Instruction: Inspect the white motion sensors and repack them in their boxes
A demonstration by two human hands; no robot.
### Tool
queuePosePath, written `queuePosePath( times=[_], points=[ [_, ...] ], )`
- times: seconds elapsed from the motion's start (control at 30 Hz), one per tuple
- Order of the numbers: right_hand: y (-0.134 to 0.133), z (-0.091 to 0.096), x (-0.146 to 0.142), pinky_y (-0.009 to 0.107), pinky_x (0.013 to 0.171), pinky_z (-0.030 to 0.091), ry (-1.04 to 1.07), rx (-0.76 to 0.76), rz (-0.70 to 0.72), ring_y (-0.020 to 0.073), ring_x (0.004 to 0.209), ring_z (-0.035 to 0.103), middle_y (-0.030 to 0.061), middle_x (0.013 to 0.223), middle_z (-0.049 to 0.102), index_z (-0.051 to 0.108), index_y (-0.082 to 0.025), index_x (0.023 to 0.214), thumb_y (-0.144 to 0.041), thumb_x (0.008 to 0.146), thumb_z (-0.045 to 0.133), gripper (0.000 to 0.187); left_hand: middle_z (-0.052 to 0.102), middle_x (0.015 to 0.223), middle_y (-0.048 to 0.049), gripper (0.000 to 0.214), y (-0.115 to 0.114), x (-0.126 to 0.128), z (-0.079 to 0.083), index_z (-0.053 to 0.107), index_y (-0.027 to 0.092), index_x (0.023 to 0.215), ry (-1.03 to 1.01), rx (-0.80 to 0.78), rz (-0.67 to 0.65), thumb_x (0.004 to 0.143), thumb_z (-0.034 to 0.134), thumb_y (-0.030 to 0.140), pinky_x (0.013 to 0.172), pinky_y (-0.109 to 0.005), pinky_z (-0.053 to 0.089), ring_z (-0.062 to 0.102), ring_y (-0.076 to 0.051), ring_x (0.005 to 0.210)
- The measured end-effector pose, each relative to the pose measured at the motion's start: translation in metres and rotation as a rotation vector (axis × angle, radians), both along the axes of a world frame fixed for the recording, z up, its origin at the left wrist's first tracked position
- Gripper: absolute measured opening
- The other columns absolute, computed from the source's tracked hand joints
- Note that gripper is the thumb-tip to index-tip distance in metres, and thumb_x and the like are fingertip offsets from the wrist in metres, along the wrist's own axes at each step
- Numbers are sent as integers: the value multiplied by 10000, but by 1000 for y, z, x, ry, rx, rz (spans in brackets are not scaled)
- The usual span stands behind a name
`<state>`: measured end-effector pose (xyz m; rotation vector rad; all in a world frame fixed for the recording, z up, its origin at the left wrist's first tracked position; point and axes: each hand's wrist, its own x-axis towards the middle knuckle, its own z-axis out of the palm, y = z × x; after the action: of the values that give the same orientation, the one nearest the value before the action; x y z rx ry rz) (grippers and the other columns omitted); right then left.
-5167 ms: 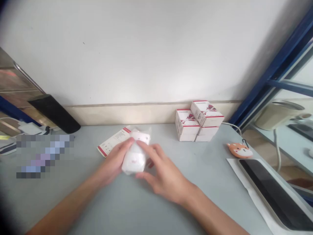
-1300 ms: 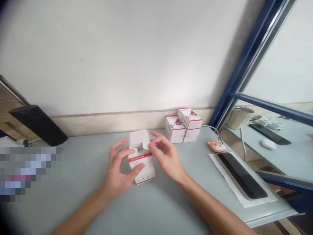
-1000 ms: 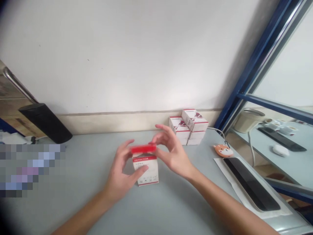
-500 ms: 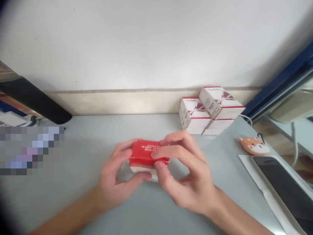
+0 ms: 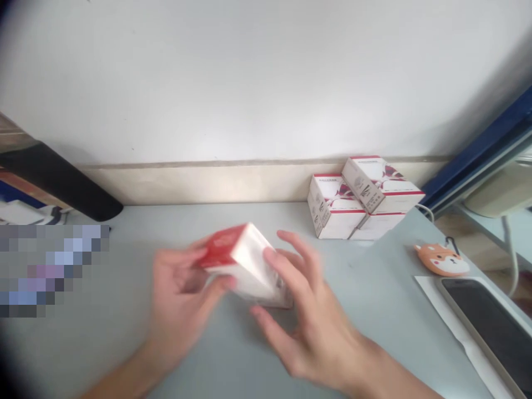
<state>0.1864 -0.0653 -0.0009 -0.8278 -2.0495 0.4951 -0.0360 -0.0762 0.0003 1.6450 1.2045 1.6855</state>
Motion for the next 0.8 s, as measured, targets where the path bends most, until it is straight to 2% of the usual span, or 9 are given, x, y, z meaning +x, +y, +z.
queuePosePath(
  times=[0.03, 0.1, 0.17, 0.23, 0.27, 0.33, 0.4, 0.57, 0.8],
  points=[
    [1, -5, -2, 541, 932, 653, -20, -42, 5, 388, 1331, 599, 164, 1586, 426, 234, -392, 1657, -251, 910, 737, 912, 737, 1184, -51, 365, 4, -3, 1, 466, 296, 1129, -71, -81, 1, 939, 775, 337, 773, -362, 675, 773, -220, 1010],
    [5, -13, -4, 466, 864, 669, -50, -62, 13, 339, 1213, 679, 166, 1467, 570, 240, -361, 1650, -297, 935, 735, 871, 762, 1056, -29, 300, 14, -10, 1, 433, 285, 1081, -96, -221, -81, 988, 700, 386, 737, -345, 657, 777, -201, 913],
    [9, -17, -4, 433, 844, 658, -52, 11, -24, 304, 1120, 715, 149, 1368, 652, 322, -339, 1605, -342, 935, 758, 800, 745, 1139, -55, 225, 22, -20, -5, 482, 273, 1093, 14, -291, -101, 1018, 634, 421, 901, -406, 629, 743, -224, 1079],
    [14, -17, -4, 430, 850, 640, -83, 120, -76, 291, 1084, 722, 139, 1331, 689, 391, -318, 1558, -373, 927, 784, 745, 658, 1364, -86, 242, 29, -29, -13, 544, 279, 1225, 183, -295, 24, 1035, 588, 421, 1118, -483, 507, 618, -256, 1324],
    [16, -17, -4, 430, 856, 631, -122, 173, -86, 286, 1076, 722, 131, 1317, 707, 436, -310, 1525, -369, 933, 782, 689, 615, 1427, -97, 291, 31, -33, -17, 541, 284, 1290, 247, -299, 105, 1032, 581, 412, 1146, -506, 471, 578, -271, 1366],
    [18, -17, -7, 429, 890, 612, -229, 267, -55, 266, 1076, 719, 100, 1291, 738, 546, -309, 1429, -313, 975, 735, 491, 589, 1454, -114, 319, 36, -40, -20, 539, 276, 1327, 292, -308, 222, 1026, 559, 381, 1121, -511, 471, 564, -289, 1370],
    [20, -18, -12, 433, 943, 597, -320, 324, 10, 255, 1126, 703, 76, 1291, 747, 622, -310, 1349, -243, 1017, 662, 341, 652, 1353, -109, 243, 39, -46, -19, 581, 254, 1240, 286, -293, 287, 1024, 524, 348, 1067, -487, 500, 617, -283, 1286],
    [32, -22, -41, 423, 965, 610, -377, 319, 8, 249, 1206, 652, 74, 1337, 719, 673, -293, 1298, -233, 1047, 587, 272, 736, 1071, -53, 176, 42, -50, -7, 630, 246, 988, 322, -224, 297, 1021, 470, 311, 958, -417, 544, 696, -241, 1050],
    [85, -6, -110, 312, 793, 634, -559, 225, -126, 246, 1305, 575, 62, 1373, 674, 665, -302, 1302, -243, 1044, 575, 280, 685, 1199, -110, 196, 43, -48, -19, 614, 227, 1116, 478, -97, 285, 980, 474, 216, 1026, -474, 527, 669, -278, 1154]
  ],
)
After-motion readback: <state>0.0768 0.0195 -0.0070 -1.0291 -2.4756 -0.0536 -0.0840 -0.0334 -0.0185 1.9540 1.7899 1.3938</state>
